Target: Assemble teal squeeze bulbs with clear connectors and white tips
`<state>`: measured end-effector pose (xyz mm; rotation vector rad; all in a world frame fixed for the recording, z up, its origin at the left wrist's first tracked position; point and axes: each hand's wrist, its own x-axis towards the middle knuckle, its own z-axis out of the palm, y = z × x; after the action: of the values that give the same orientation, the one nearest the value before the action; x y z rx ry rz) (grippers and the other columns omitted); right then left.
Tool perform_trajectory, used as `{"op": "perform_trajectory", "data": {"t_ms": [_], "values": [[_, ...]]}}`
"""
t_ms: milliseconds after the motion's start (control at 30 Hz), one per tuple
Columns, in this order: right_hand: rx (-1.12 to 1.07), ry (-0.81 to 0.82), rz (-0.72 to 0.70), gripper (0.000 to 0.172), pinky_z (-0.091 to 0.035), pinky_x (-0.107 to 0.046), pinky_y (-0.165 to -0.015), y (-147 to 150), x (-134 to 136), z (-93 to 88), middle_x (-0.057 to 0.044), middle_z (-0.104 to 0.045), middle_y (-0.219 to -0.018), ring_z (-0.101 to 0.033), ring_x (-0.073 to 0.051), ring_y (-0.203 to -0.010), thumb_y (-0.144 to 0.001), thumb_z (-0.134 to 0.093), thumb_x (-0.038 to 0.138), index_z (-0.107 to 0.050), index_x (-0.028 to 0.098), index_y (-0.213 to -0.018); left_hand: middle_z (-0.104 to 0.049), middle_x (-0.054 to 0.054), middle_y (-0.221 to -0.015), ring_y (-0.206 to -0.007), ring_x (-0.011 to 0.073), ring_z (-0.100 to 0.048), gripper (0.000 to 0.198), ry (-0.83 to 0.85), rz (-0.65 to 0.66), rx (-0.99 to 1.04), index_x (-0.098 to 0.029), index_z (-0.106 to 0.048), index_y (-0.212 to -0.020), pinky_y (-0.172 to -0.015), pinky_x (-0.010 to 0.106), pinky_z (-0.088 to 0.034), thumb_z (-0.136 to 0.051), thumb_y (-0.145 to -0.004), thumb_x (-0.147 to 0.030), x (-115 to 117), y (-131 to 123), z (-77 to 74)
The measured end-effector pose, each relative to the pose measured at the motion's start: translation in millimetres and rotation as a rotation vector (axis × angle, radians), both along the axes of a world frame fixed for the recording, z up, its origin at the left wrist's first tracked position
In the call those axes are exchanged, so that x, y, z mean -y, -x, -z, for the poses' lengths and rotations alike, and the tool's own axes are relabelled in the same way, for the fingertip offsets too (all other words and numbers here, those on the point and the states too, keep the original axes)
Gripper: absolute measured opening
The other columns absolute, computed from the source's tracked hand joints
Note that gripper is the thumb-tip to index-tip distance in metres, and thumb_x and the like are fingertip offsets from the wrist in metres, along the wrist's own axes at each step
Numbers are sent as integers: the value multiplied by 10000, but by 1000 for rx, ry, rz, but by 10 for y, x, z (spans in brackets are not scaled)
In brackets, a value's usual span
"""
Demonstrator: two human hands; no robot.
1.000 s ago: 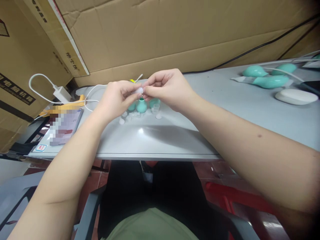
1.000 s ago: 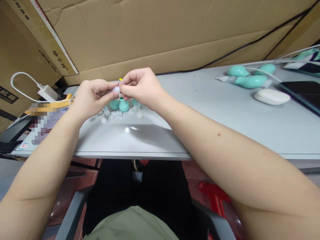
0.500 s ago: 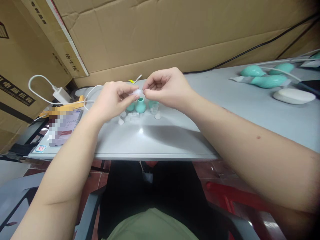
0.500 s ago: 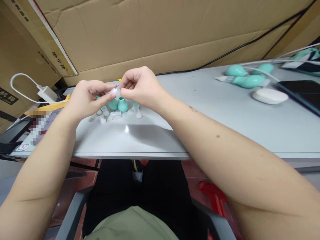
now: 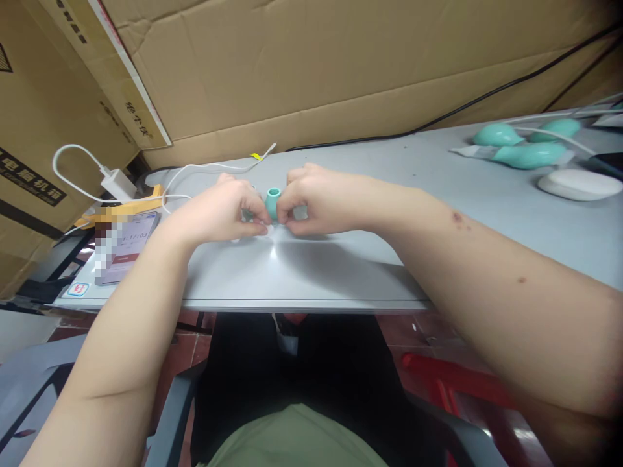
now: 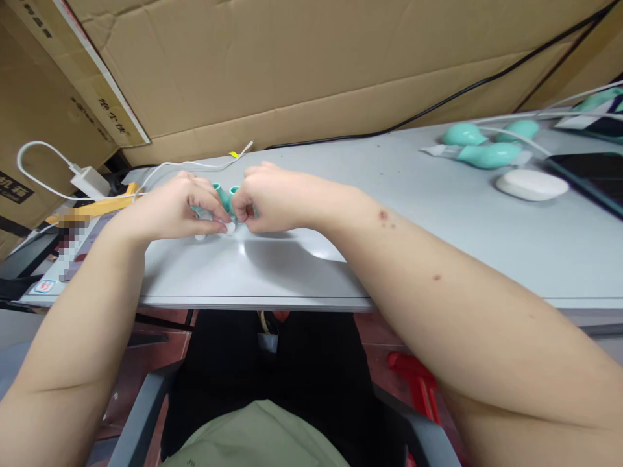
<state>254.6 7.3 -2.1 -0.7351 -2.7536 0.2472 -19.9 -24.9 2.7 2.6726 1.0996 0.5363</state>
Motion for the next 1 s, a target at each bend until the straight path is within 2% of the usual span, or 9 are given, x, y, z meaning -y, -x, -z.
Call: {"op": "perform_trajectory", "data": {"t_ms": [133, 233, 367, 433, 567, 667, 767, 867, 1000], "values": [[76, -42, -24, 243, -417, -442, -964, 50, 15, 21, -60, -715, -767, -567, -294, -967, -929, -743, 84, -836, 261, -790, -938, 12, -966, -1034, 301, -808, 101, -19, -31, -53, -324, -950, -892, -1223, 605, -553, -959, -898, -224, 5, -33, 46], [129, -72, -55, 286, -397, -453, -957, 88, 15, 44, -54, -689, -721, -506, -282, -900, -948, -713, 54, -791, 259, -765, -907, 16, -927, -1073, 309, -787, 104, -22, -22, -82, -310, -942, -884, -1219, 618, -525, -952, -905, -209, -3, -79, 67], [160, -89, -63, 344, -391, -460, -971, 113, 31, 50, -44, -639, -694, -459, -264, -867, -1011, -681, 39, -811, 252, -773, -865, 26, -936, -1127, 325, -763, 95, -49, -33, -112, -301, -951, -915, -1198, 617, -506, -981, -926, -211, -20, -127, 59], [152, -52, -48, 337, -395, -468, -996, 100, 25, 38, -41, -666, -705, -488, -272, -895, -1021, -691, 49, -859, 260, -819, -854, 29, -944, -1128, 329, -762, 93, -42, -43, -125, -295, -954, -930, -1189, 606, -507, -989, -931, -208, -21, -135, 46], [37, 27, -11, 250, -418, -465, -1025, 7, -22, -37, -12, -782, -763, -634, -302, -977, -990, -774, 129, -932, 311, -923, -858, 35, -977, -1117, 320, -778, 88, -26, -37, -91, -297, -972, -993, -1167, 566, -518, -990, -930, -237, -9, -118, 21], [-53, 44, 29, 210, -448, -433, -905, -99, -50, -126, 23, -814, -810, -670, -274, -846, -947, -828, 180, -924, 353, -876, -877, 42, -1002, -1081, 304, -788, 90, -49, -11, -24, -292, -967, -1030, -1150, 533, -535, -988, -944, -311, -1, -93, 6], [-46, 73, 81, 186, -409, -420, -791, -181, -58, -181, 44, -745, -723, -579, -212, -666, -916, -877, 194, -895, 344, -808, -871, 43, -974, -1015, 286, -786, 75, -80, -1, 16, -287, -958, -1033, -1137, 517, -550, -947, -976, -334, -3, -78, -6], [10, 71, 114, 183, -372, -418, -759, -193, -61, -186, 47, -681, -656, -524, -186, -614, -868, -915, 162, -887, 325, -790, -855, 38, -935, -954, 270, -774, 71, -99, -3, 40, -283, -955, -1035, -1133, 513, -555, -905, -1001, -322, -10, -76, -5], [133, 68, 177, 210, -334, -411, -710, -117, -18, -213, 54, -680, -639, -487, -169, -573, -823, -888, 113, -875, 315, -768, -855, 40, -933, -928, 258, -762, 90, -104, 9, 49, -271, -946, -1024, -1114, 498, -561, -875, -1025, -326, -22, -79, 13]]}}
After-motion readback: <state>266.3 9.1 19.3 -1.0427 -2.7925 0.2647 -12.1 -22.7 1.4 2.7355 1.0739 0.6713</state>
